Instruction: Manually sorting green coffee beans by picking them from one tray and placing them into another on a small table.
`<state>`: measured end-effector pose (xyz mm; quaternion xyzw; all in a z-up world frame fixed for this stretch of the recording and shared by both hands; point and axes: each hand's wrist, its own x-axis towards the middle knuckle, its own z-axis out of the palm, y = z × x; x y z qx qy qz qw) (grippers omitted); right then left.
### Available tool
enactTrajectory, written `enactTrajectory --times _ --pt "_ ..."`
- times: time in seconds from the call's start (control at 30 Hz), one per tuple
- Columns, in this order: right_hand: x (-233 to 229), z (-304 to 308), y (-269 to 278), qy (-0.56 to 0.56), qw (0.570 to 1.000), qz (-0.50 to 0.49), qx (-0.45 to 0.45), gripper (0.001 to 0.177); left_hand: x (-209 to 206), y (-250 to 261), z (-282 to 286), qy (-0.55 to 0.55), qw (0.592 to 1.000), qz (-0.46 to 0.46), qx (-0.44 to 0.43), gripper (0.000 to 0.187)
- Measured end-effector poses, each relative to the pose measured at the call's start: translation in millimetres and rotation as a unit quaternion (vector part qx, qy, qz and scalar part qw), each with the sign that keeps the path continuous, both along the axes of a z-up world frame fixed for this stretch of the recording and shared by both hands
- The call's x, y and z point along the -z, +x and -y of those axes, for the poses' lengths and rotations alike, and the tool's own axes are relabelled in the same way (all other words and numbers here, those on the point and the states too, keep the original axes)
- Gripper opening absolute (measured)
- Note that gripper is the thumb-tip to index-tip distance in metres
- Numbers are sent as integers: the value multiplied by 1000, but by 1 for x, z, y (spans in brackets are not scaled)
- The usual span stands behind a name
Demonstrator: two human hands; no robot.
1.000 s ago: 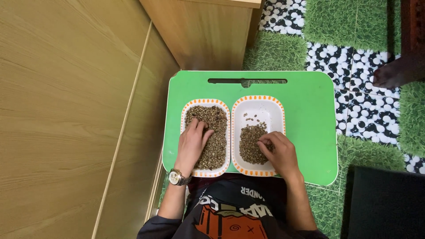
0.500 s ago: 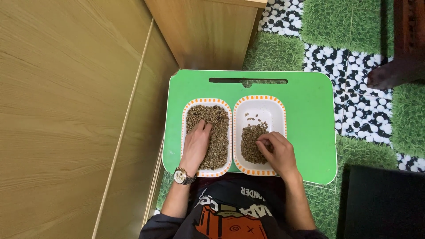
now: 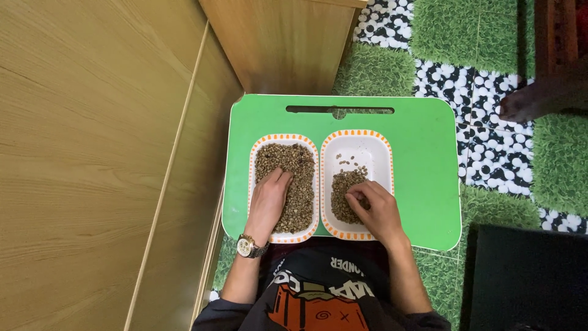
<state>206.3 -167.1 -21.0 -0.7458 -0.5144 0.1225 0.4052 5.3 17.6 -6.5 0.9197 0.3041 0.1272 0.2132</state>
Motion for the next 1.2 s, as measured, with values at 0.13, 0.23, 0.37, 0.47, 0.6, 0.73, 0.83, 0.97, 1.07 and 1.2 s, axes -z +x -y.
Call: enactTrajectory --times 0.13,0.23,0.37,0.47,0.6,0.73,0.83,0.97,1.07,1.2 --pt "2 0 -1 -13 1000 -7 -4 6 2 3 4 14 999 30 14 17" --pt "16 -1 -4 -14 1000 -3 -10 6 16 8 15 -2 997 63 48 15" --pt "4 -12 -16 -13 1000 -7 -15 5 38 21 39 -45 988 102 111 20" --pt "1 -14 -18 -12 1000 -1 -20 6 6 28 52 -15 983 112 143 17" --pt "0 -11 -15 -17 999 -23 -22 5 -12 34 57 2 978 128 162 12" --pt "4 -5 -9 -25 999 -36 -26 6 12 39 61 13 980 119 161 12" --pt "-1 -1 -6 -38 998 -53 -27 6 19 43 62 5 977 122 175 10" --pt "0 3 -3 -12 998 -63 -27 5 10 48 63 -15 977 115 180 7" --pt "2 7 2 -7 998 -58 -17 7 -1 51 62 -33 978 108 177 6" --pt "14 14 13 -1 999 -48 0 11 -4 54 60 -73 978 97 168 8"
